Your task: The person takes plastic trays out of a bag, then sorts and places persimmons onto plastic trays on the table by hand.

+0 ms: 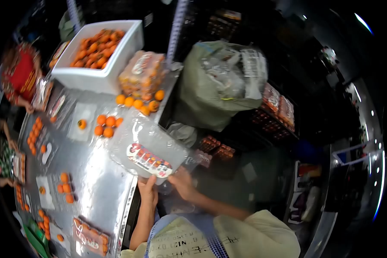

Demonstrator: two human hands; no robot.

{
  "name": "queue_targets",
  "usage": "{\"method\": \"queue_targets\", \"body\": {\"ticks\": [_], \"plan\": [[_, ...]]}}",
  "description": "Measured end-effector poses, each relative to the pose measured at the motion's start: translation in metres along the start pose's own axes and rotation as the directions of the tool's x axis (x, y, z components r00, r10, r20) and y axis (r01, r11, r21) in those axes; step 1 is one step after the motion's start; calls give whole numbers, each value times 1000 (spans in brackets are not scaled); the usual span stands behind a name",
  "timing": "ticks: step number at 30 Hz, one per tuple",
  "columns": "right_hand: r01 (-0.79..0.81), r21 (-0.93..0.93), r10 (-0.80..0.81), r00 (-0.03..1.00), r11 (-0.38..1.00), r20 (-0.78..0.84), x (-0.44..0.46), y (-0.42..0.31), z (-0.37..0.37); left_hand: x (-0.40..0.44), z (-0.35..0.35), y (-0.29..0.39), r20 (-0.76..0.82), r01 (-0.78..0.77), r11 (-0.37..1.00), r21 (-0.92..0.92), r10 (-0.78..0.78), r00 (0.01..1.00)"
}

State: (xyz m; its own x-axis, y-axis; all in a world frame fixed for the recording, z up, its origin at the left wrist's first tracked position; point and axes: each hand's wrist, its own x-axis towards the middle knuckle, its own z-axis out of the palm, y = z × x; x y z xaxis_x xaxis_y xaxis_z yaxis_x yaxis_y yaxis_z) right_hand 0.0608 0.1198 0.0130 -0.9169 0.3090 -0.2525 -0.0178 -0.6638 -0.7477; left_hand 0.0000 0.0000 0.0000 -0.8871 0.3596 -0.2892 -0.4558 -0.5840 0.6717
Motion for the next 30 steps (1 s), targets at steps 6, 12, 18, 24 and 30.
{"method": "queue_targets", "body": {"ticks": [6,12,18,24,30], "plan": [[432,-227,-479,848,873,-227,-34,-127,-153,16,121,-127,346,205,952,228,-276,897],[505,-468,-686,589,725,-427,-68,-190,-231,31,186,-178,472,131,911,391,-321,821],[538,-605,-804,478,587,-354,-54,-230,-235,91,240,-184,459,-52,852,521,-228,859],[413,-827,-898,379,381,-224,-4,-250,-196,125,317,-162,678,-316,806,500,-138,722],[291,-941,-873,487,172,-8,70,-305,-145,197,348,-144,719,-381,823,422,-47,693]]}}
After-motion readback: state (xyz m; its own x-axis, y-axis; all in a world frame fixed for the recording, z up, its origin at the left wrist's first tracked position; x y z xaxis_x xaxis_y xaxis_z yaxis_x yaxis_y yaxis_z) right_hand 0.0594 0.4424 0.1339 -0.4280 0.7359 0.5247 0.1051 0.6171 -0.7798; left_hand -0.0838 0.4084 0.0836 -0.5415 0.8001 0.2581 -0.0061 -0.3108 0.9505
